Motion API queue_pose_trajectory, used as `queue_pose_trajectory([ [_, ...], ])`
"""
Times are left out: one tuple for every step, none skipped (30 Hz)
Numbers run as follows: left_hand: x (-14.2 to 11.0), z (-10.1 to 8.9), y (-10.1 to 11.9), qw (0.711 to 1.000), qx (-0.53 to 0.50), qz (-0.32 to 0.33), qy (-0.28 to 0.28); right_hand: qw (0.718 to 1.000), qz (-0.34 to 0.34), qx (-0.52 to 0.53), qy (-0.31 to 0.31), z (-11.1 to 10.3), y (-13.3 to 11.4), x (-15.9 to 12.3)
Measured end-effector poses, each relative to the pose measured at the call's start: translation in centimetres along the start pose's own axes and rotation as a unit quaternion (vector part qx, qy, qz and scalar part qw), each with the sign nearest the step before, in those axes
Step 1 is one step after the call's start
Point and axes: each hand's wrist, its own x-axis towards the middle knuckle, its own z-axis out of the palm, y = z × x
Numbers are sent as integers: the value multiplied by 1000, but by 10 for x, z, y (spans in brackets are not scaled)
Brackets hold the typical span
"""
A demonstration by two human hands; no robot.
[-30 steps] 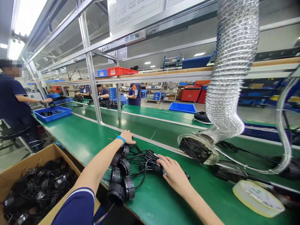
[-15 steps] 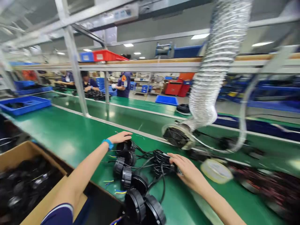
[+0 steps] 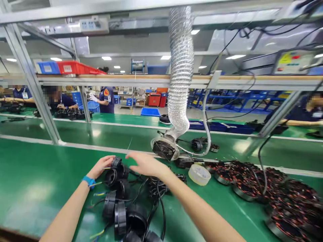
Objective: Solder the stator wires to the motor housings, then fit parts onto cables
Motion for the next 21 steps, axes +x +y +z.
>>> queue_pose_trajectory([
  [2, 1, -3, 1000, -5, 10, 17, 1000, -7, -7, 3, 9, -6, 25],
  [4, 0, -7, 999, -4, 22, 37, 1000, -6, -18, -6, 20, -10, 49],
  [7, -2, -10, 998, 1, 32, 56, 999, 7, -31, -24, 32, -13, 71],
  [10, -4, -12, 996, 0, 42, 77, 997, 44, -48, -51, 44, -14, 90],
  [13, -7, -14, 994, -3, 48, 99, 995, 66, -58, -56, 56, -15, 106],
  [15, -10, -16, 991, -6, 51, 124, 993, 82, -65, -56, 68, -15, 117],
  [17, -13, -18, 987, -6, 52, 150, 991, 102, -74, -52, 79, -14, 125],
  [18, -16, -20, 983, -3, 53, 175, 989, 116, -83, -47, 88, -14, 129],
  [19, -19, -22, 978, 6, 55, 201, 987, 130, -91, -38, 96, -12, 130],
  [19, -21, -24, 973, 20, 59, 224, 985, 139, -97, -28, 103, -11, 130],
  [19, -24, -25, 966, 37, 65, 248, 984, 146, -101, -17, 108, -10, 128],
  [19, -27, -26, 958, 54, 74, 273, 983, 151, -104, -8, 112, -9, 127],
  [19, -31, -24, 947, 70, 84, 302, 983, 154, -103, 1, 115, -8, 125],
  [19, -35, -20, 934, 88, 96, 334, 983, 155, -102, 8, 118, -8, 124],
  [20, -39, -12, 918, 109, 111, 364, 983, 155, -100, 15, 120, -7, 125],
  [21, -42, 1, 902, 134, 130, 390, 983, 155, -99, 21, 122, -7, 126],
  [24, -43, 19, 885, 165, 153, 407, 982, 155, -102, 27, 125, -6, 127],
  [28, -40, 41, 871, 201, 180, 411, 982, 154, -105, 33, 127, -6, 129],
  [33, -33, 67, 857, 242, 211, 404, 981, 154, -109, 39, 130, -5, 131],
  [39, -23, 96, 846, 280, 242, 383, 981, 152, -112, 44, 132, -5, 131],
  [45, -8, 127, 835, 310, 276, 361, 981, 151, -111, 50, 134, -5, 131],
])
